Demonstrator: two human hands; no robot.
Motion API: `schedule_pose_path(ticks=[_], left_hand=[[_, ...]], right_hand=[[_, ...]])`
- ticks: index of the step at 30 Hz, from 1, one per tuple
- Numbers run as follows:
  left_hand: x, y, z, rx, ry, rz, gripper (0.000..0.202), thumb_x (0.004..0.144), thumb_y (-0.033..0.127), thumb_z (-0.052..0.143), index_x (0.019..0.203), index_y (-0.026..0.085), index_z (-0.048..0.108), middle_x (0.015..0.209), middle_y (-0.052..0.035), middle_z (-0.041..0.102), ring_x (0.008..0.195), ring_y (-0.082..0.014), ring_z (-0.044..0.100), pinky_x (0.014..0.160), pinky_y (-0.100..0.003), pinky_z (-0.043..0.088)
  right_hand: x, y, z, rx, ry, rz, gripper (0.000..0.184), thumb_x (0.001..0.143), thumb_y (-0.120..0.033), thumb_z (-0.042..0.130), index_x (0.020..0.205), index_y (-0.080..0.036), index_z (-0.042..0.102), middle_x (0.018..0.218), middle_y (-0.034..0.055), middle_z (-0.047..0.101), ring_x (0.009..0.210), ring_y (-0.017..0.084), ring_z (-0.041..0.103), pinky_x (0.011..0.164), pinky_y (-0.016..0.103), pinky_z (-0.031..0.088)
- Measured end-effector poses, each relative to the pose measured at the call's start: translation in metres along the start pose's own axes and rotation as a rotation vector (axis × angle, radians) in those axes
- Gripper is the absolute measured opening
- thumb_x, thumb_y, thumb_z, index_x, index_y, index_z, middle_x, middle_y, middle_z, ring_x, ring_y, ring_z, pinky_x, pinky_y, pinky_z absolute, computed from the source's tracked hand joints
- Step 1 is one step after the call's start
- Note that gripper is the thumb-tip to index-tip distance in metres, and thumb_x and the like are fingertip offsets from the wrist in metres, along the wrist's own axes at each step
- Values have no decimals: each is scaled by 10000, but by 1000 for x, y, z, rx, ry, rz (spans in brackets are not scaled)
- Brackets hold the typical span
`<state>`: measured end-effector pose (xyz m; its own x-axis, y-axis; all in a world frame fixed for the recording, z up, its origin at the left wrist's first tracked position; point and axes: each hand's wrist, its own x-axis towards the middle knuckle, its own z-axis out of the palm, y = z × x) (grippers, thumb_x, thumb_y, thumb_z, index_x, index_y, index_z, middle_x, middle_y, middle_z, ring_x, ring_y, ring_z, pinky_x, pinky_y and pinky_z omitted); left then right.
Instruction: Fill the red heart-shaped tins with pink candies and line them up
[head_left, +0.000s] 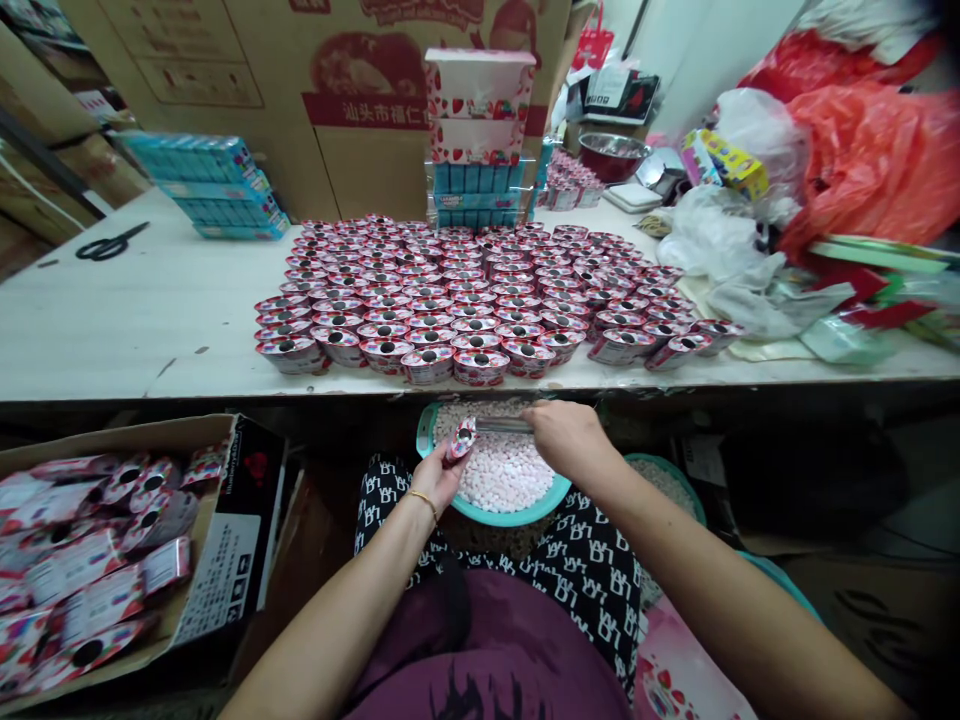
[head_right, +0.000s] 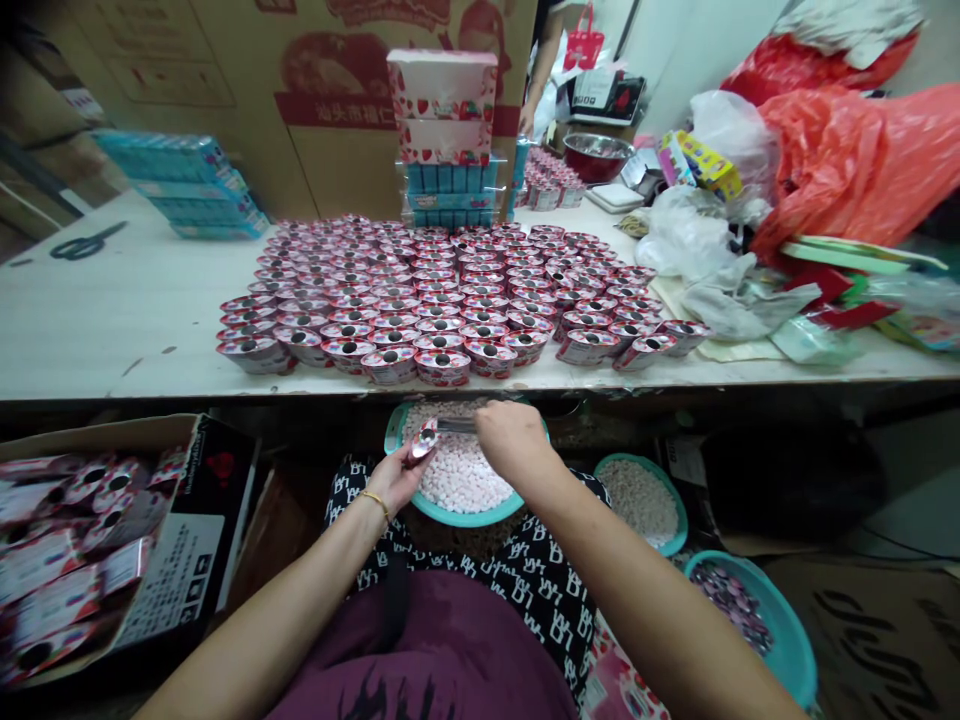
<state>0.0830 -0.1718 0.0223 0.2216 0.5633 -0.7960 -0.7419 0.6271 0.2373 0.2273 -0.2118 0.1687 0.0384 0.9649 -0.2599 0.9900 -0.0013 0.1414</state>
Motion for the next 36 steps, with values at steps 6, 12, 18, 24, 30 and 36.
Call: schedule_pose_path(ticks=[6, 12, 18, 24, 30, 36], left_hand=[[0, 5, -5, 120, -47, -53, 88, 724, 2, 509, 742, 47, 583, 696, -108, 626, 628, -164, 617, 572, -275, 554], [8, -1, -11, 89, -50, -159, 125, 742, 51, 516, 845, 48, 587, 778, -133, 631, 711, -191, 633, 543, -240, 547], [7, -7, -12, 64, -52, -190, 185, 757, 33, 446, 892, 48, 573, 768, -130, 626, 703, -182, 635, 483, -186, 519], [7, -4, -13, 57, -54, -190, 167, 757, 43, 443, 864, 48, 572, 735, -129, 619, 689, -177, 632, 479, -174, 513], [-8, 21, -27, 50, -80, -72, 116, 771, 78, 476, 816, 51, 580, 709, -114, 626, 620, -154, 626, 489, -189, 525], [-40, 128, -57, 40, -176, 182, 207, 783, 113, 482, 951, 45, 583, 869, -159, 643, 778, -204, 641, 532, -201, 539]], right_hand=[[-13, 33, 28, 26, -56, 195, 377, 789, -174, 357, 1040, -324, 595, 954, 29, 639, 833, 169, 596, 628, 241, 410], [-18, 23, 43, 15, 85, 157, 379, 811, -188, 343, 1098, -318, 553, 964, 17, 624, 805, 152, 583, 581, 233, 386], [-23, 5, 40, -77, 162, 10, 353, 813, -165, 358, 1090, -254, 557, 861, 52, 617, 767, 144, 552, 613, 239, 354], [-26, 6, 39, -85, 234, 14, 355, 805, -153, 363, 1070, -250, 579, 809, 47, 611, 737, 154, 541, 606, 252, 340], [-20, -6, 45, 4, 330, -82, 396, 770, -101, 373, 1065, -251, 592, 807, 34, 629, 736, 138, 567, 598, 223, 382], [-16, 18, 72, 242, 537, -150, 362, 790, -160, 372, 1059, -254, 594, 897, 3, 650, 778, 115, 608, 614, 185, 450]])
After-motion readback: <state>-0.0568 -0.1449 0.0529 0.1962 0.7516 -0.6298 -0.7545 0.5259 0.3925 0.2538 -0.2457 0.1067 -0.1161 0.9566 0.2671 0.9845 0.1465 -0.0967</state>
